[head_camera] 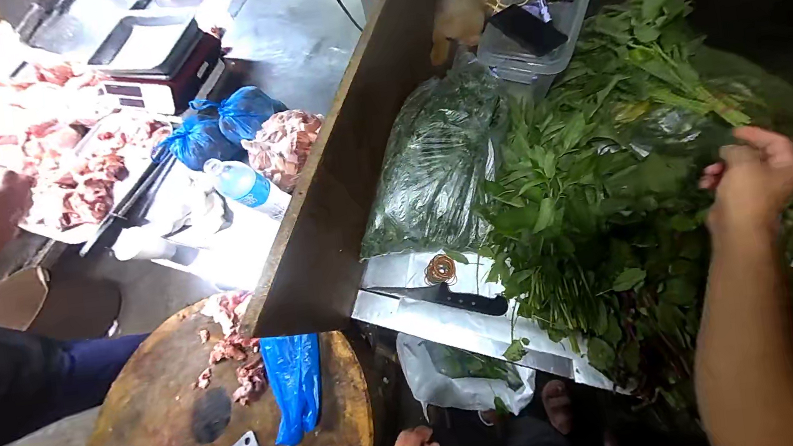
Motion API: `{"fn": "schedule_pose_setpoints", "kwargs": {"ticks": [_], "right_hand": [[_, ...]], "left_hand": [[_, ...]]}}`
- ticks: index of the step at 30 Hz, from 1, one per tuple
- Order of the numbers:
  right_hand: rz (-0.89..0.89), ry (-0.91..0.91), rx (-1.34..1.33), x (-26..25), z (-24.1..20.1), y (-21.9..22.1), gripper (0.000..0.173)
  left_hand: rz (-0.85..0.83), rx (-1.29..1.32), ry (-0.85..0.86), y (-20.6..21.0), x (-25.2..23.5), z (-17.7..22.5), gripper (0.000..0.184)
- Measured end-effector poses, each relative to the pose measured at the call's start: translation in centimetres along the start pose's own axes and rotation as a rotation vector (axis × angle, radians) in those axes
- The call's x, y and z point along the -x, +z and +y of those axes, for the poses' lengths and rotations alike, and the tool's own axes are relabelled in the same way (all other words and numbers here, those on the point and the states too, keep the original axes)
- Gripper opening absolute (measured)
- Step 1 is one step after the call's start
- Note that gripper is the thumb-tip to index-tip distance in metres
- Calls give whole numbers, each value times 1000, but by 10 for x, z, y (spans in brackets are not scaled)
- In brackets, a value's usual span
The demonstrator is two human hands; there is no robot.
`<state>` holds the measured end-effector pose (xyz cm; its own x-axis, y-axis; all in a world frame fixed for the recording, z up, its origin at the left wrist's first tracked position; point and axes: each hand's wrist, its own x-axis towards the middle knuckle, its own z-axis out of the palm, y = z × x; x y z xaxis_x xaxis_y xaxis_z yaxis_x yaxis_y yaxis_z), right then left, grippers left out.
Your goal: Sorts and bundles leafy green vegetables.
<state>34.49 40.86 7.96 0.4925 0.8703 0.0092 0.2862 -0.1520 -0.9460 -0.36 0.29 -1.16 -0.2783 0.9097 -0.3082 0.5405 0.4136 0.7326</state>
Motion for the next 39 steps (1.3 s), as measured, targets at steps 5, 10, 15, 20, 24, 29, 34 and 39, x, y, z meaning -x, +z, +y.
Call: {"fn": "schedule_pose_setpoints", "kwargs": {"ticks": [5, 10, 15, 20, 24, 29, 34, 39], "right_hand": [[-270, 27, -25, 117, 33, 21, 36], [-336, 35, 282, 176, 79, 19, 29], [-373, 71, 701, 153, 110, 22, 36], [-423, 210, 803, 138, 95, 28, 31], [-283, 240, 148, 156, 61, 9, 25], [-448, 330, -386, 216, 56, 13, 22], [-579, 412, -207, 270, 88, 48, 28], [-773, 281, 78, 301, 94, 62, 35]], "left_hand": [[-94, -56, 147, -31, -37, -6, 22], [-121, -86, 254, -55, -68, -20, 22], [-212, -111, 372, -58, -95, -11, 23], [-266, -71, 459, -51, -105, 12, 25], [-309, 82, 491, -41, -105, 27, 23], [-423, 253, 396, -24, -114, 62, 25], [-430, 363, 108, 24, -156, 78, 31], [-380, 323, -5, 40, -175, 73, 25]]}}
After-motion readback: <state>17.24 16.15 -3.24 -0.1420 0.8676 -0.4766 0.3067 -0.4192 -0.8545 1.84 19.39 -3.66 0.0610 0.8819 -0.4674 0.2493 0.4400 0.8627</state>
